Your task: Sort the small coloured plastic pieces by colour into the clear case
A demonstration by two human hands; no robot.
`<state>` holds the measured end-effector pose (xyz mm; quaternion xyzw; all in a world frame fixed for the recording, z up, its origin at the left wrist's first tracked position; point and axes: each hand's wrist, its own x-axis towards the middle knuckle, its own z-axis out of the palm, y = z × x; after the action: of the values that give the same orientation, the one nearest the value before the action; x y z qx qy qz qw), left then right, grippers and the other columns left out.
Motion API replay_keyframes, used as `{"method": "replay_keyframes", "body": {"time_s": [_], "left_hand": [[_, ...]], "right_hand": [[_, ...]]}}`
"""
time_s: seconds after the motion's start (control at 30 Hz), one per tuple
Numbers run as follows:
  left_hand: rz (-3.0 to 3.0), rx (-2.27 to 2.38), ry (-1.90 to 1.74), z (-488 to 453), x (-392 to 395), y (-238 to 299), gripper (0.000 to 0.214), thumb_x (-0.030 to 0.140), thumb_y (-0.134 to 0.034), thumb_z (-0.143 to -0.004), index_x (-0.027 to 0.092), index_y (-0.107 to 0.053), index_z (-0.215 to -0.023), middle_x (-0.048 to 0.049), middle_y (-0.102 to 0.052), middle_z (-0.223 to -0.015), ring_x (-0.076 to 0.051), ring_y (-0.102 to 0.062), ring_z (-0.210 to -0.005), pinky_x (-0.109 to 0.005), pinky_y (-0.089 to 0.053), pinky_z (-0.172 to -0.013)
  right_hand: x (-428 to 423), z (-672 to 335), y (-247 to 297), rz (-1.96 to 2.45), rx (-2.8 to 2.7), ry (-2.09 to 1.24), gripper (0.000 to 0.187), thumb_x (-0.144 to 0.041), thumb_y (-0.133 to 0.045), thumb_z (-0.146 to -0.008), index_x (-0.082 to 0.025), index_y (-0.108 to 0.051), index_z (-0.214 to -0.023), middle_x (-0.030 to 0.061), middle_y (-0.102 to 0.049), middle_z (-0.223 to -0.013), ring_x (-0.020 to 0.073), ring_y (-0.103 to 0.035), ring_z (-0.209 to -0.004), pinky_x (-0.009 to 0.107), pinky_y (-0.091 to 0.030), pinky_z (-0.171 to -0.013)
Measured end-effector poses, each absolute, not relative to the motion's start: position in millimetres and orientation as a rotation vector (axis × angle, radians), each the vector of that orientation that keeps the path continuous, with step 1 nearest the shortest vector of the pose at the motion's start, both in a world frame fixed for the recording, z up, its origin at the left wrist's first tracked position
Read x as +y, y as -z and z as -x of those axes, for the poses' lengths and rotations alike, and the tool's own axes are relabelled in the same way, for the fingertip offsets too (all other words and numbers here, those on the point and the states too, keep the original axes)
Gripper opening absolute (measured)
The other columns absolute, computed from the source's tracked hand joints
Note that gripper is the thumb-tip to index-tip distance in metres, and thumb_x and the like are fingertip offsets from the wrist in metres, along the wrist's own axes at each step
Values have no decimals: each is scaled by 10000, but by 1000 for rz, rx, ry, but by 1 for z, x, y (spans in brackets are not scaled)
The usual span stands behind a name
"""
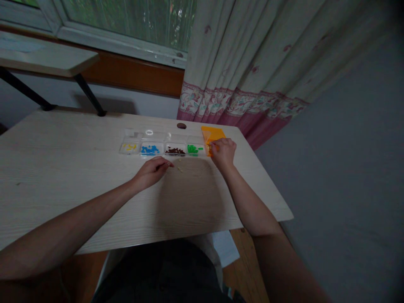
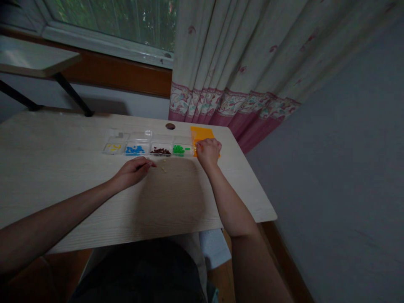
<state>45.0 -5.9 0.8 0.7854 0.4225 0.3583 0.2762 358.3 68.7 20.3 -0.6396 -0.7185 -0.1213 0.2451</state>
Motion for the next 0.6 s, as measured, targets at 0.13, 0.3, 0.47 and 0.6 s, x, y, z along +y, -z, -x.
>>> {"method": "replay_keyframes", "body": {"time_s": [0.13,0.3,0.47,0.6], "left_hand": [[-2116,1148,-948,-45,-6,1,310,313,-446,-948,174,-718,-995,-48,-666,-850,-155,-596,-766,-288,-480,-758],[-2142,1128,-945,-45,-6,1,299,294,-445,-949,176,-716,-992,-43,-669,-861,-150,-602,-782,-277,-478,-766],[-2130,1120,-947,-44,-6,0,298,293,-450,-952,175,-720,-991,-52,-675,-882,-153,-607,-789,-282,-482,-769],[-2144,1124,-942,-44,-6,1,301,300,-451,-952,178,-723,-991,-49,-675,-873,-156,-609,-791,-286,-486,-769]], "right_hand": [[67,-352,-27,1750,-2085,317,299,-303,-470,-957,-215,-745,-1035,93,-695,-1035,262,-486,-1047,391,-286,-897],[66,-341,-39,1786,-2347,267,275,-277,-497,-946,-238,-736,-1076,99,-678,-1059,258,-500,-1043,370,-305,-861],[68,-327,-48,1930,-2315,292,291,-250,-485,-936,-217,-742,-1069,118,-651,-1079,258,-539,-1047,355,-352,-850],[72,-318,-50,2086,-2288,359,328,-307,-481,-939,-142,-743,-1048,158,-653,-1100,279,-569,-1036,371,-379,-847]]}}
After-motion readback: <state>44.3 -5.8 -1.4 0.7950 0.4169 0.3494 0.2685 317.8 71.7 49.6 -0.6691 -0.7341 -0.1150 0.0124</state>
